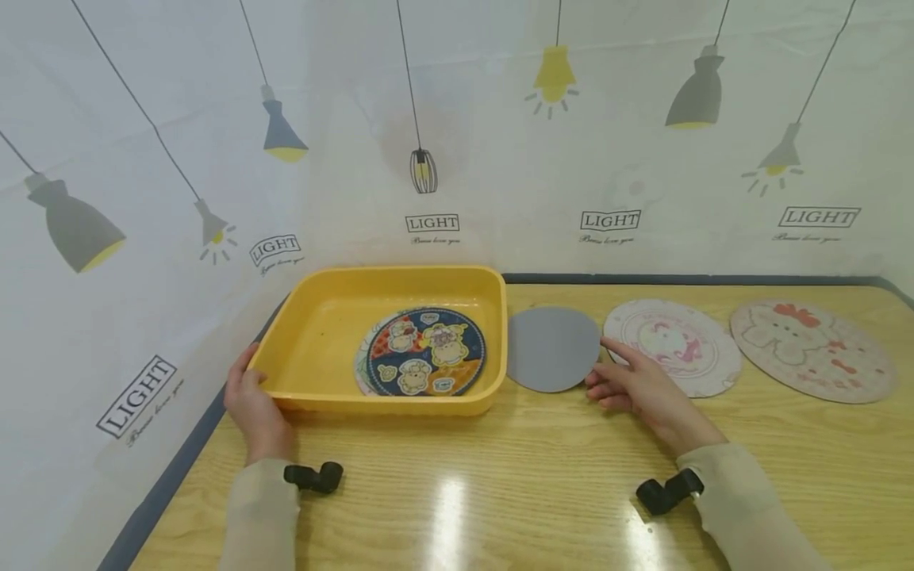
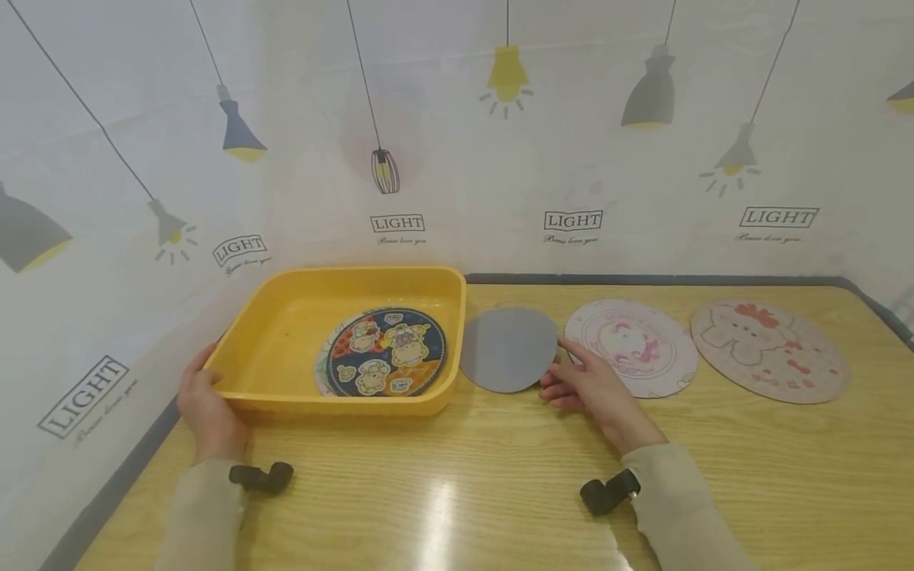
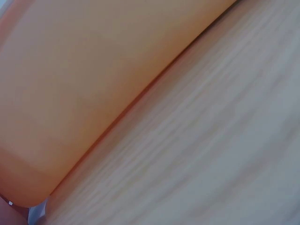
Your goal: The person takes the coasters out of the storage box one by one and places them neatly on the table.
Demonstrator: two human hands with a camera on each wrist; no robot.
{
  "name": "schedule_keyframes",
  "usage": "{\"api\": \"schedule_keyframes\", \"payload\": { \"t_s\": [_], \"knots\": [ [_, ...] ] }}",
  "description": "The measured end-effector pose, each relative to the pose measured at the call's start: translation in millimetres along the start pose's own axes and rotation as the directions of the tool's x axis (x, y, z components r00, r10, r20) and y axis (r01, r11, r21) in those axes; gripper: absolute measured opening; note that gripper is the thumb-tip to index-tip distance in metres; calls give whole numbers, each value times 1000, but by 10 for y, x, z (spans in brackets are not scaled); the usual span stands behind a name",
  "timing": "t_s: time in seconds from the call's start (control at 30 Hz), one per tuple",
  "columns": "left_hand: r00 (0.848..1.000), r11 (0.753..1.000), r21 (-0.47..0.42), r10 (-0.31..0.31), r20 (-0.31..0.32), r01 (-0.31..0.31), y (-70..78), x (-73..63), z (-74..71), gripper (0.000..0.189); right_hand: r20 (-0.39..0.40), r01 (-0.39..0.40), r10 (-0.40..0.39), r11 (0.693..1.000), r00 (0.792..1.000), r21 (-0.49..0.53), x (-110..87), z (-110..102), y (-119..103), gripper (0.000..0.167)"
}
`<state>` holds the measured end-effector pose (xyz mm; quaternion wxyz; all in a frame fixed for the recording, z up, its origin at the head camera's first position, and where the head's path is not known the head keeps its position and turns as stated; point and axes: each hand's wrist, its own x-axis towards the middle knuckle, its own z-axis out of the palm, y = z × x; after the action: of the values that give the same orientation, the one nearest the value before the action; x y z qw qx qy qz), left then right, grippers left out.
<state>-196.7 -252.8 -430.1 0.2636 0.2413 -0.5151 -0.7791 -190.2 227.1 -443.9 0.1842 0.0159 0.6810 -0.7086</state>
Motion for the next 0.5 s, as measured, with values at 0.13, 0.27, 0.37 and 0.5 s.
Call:
{"api": "schedule_keyframes", "payload": {
  "t_s": [0.13, 0.27, 0.37, 0.5],
  "knots": [
    [1000, 1000, -1, -2, 5, 2, -2, -3, -11, 43, 4, 5, -5, 1000, 1000, 1, 1, -5, 4, 62],
    [1000, 1000, -1, -6, 12, 6, -14, 2, -19, 43, 4, 5, -5, 1000, 1000, 10, 5, -8, 7, 60],
    [1000, 1000, -1, -6, 14, 6, -22, 9, -21, 43, -1, 0, 0, 1000, 1000, 15, 7, -9, 7, 60],
    [1000, 1000, -11, -12, 8, 12, -23, 13, -14, 43, 0, -3, 3, 1000, 1000, 9, 6, -9, 7, 61]
  ]
}}
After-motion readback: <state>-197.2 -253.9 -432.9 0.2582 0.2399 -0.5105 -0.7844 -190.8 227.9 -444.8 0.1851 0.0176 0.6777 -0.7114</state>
